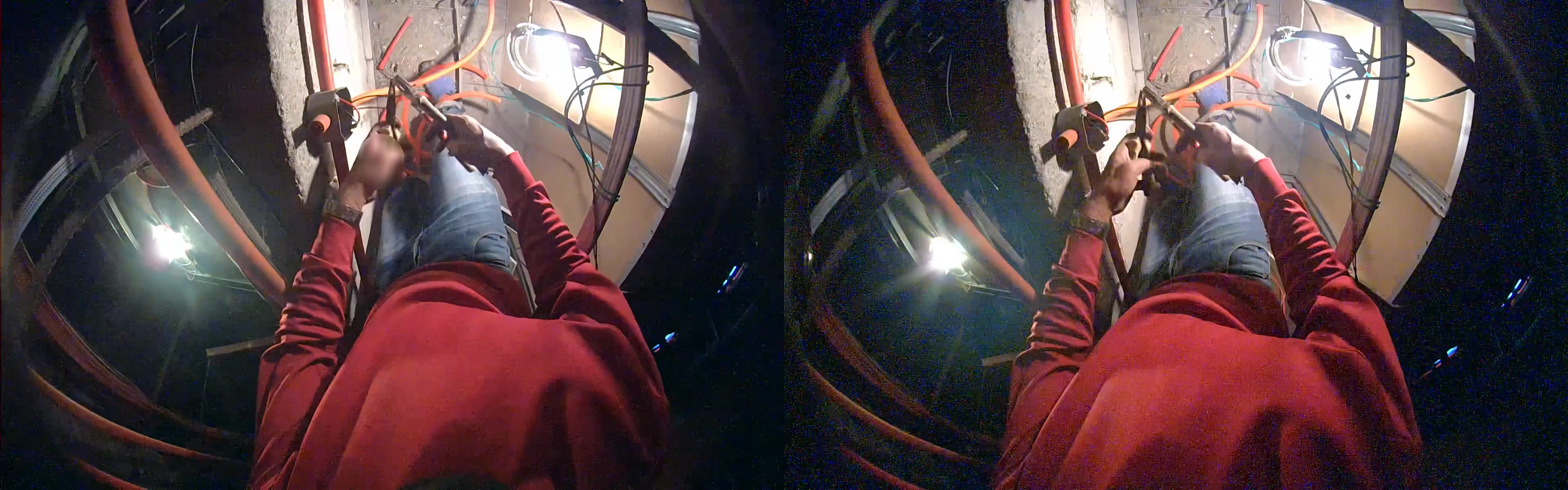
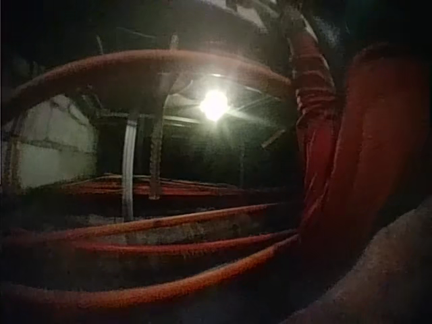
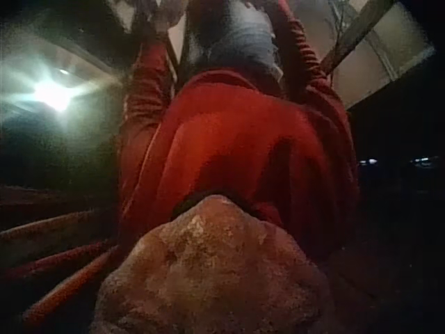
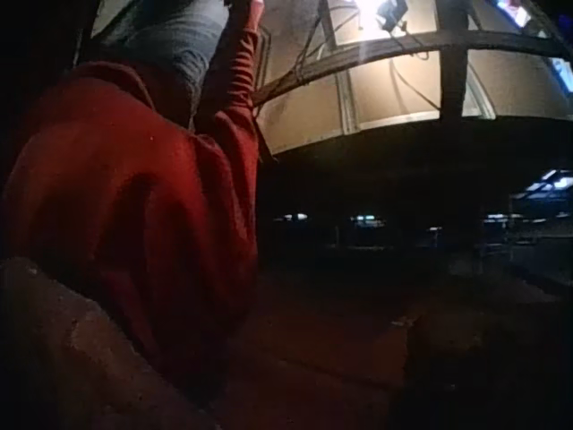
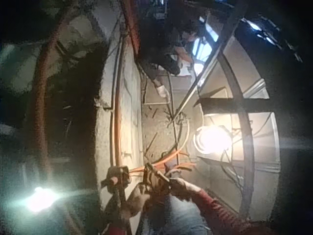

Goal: The person works on an electrical box by hand, stripping wire insulation with pliers and twisting wires together.

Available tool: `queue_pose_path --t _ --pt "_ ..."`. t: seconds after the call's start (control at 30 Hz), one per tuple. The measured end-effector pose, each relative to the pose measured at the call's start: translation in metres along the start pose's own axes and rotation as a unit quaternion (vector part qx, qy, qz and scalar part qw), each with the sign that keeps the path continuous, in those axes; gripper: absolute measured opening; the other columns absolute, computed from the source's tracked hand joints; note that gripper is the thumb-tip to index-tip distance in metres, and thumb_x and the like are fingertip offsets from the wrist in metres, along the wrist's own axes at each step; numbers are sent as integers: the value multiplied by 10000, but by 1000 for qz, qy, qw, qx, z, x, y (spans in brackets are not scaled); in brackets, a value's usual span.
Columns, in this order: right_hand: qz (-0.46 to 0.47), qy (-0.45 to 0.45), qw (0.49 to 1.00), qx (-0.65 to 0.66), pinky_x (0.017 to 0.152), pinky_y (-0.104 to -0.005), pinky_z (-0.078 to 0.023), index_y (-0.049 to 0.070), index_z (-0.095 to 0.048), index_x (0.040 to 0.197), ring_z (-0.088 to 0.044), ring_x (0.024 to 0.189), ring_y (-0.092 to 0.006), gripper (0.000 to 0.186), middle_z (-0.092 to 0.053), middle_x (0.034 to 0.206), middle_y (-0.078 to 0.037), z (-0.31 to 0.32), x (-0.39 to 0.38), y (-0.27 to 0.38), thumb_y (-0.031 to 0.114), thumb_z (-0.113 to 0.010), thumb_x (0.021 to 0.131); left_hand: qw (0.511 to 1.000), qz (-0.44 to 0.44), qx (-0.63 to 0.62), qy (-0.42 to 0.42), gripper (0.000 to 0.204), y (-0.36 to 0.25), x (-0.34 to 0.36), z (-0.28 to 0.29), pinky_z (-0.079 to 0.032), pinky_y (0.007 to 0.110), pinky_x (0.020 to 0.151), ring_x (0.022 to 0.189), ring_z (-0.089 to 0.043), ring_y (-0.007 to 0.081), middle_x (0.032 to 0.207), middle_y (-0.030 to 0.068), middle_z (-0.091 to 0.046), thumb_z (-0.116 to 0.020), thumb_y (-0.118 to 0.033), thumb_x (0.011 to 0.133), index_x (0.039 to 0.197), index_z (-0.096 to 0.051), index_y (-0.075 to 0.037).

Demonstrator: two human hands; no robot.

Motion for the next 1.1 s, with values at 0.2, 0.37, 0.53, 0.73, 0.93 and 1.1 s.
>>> queue_pose_path --t 0.2,0.37,0.53,0.73,0.93,1.1 --pt "64 -136 973 -176 853 -483 -515 -3 -611 1163 -613 968 -441 322 -597 1004 -225 -24 -1 8 -24 -520 855 981 103 -136 93 273 -15 0 -7 -620 393 658 762 -674 187 952 45 -650 -633 -35 945 1198 -554 -101" --pt "74 -167 951 -248 806 -472 -538 10 -607 1264 -655 966 -393 357 -610 966 -170 -34 -2 12 155 -619 938 997 31 -66 -6 210 -21 0 -37 -583 460 699 752 -672 256 973 100 -675 -625 -123 973 1155 -550 -50" --pt "-86 2 944 318 698 -349 -606 40 -653 1254 -679 893 -159 366 -680 1030 -49 16 -10 9 152 -639 905 920 -49 385 -63 368 -4 -13 -21 -529 537 915 1068 -624 495 1140 305 -645 -540 -142 976 1282 -442 37" --pt "-112 -180 950 229 616 -288 -526 64 -696 1236 -597 711 -103 343 -654 895 -1 10 0 12 196 -667 921 988 -41 92 119 481 9 -57 -7 -496 329 888 991 -576 138 1151 22 -607 -688 -147 949 1381 -511 -35" --pt "-138 -138 927 320 582 -270 -496 29 -688 1227 -598 657 -79 299 -650 825 14 -51 4 3 191 -663 977 995 45 37 81 564 11 -113 -8 -449 316 1019 1090 -592 166 1225 43 -633 -692 -125 931 1452 -494 -35" --pt "-136 -159 896 392 532 -247 -449 71 -711 1221 -578 632 -59 332 -658 798 36 -105 25 3 303 -740 985 992 54 102 -58 582 37 -107 5 -463 362 1003 1105 -619 242 1235 136 -664 -660 -151 872 1400 -506 40"
Point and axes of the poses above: each hand's wrist, its own x-axis towards the middle knuckle, its own z-axis out of the back of the hand, y = z × x, the point moved 1 cm from there along x, towards the middle knuckle
